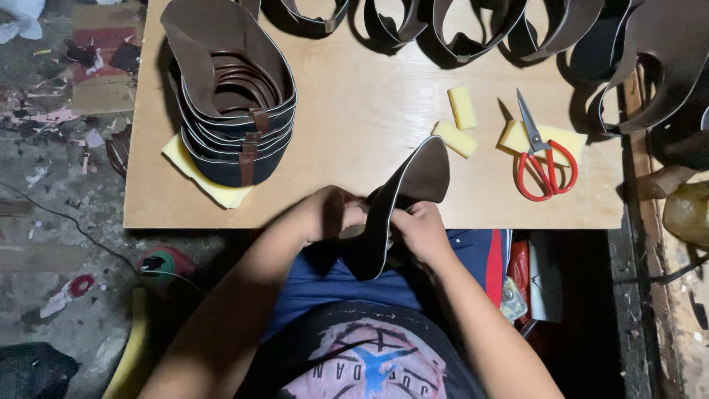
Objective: The person sits at a workbench assembling foam shoe uppers. They press and fold the edges of a foam upper, pick up small foam blocks, trim a piece with red-handled scissors, fit pieces into the upper, and place finished uppers onto a stack on the bench.
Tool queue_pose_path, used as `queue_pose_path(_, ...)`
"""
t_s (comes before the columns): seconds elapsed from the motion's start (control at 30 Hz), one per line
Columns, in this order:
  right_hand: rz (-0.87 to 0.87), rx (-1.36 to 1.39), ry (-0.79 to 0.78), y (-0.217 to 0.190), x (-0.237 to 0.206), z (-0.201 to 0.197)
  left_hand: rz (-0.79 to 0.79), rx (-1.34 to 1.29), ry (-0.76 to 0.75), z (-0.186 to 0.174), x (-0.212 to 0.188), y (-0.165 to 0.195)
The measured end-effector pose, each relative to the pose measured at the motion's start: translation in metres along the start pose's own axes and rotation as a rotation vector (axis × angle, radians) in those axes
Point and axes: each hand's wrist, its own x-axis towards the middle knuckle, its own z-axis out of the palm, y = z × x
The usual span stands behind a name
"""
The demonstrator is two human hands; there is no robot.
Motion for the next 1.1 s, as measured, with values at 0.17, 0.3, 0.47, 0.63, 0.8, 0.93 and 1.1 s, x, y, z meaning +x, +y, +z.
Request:
queue_pose_path(0.17, -0.118, 0.401, 0.213, -0.039, -0.015, -0.001, 0.104, -0.796, 0.230, 0.014, -0.013, 0.015)
queue_pose_path(0.3, -0.133, 0.673, 0.272, -0.068, -0.030, 0.021, 0.554, -0.726, 0.151, 0.055, -0.020, 0.014)
queue_pose_path(0.47, -0.274, 0.457, 0.177, -0.070, -0.042, 0.037, 0.357, -0.760, 0.591, 0.073, 0.003, 0.004)
queue_pose_path(0.63, -0.425, 0.203, 0.296, -0.066, -0.034, 0.029, 0.357, -0.392, 0.730, 0.065, 0.005, 0.000)
queue_pose_path(0.8, -0.433, 0.074, 0.319, -0.065, -0.031, 0.025, 0.695, -0.067, 0.820, 0.055, -0.005, 0.007)
queue_pose_path(0.93, -0.357, 0.230, 0.308, -0.057, -0.024, 0.026, 0.703, 0.172, 0.930, 0.052, -0.009, 0.008)
queue_pose_path(1.1, -0.417, 0.434, 0.206, -0.033, -0.008, 0.024, 0.595, 0.392, 0.896, 0.054, -0.019, 0.013)
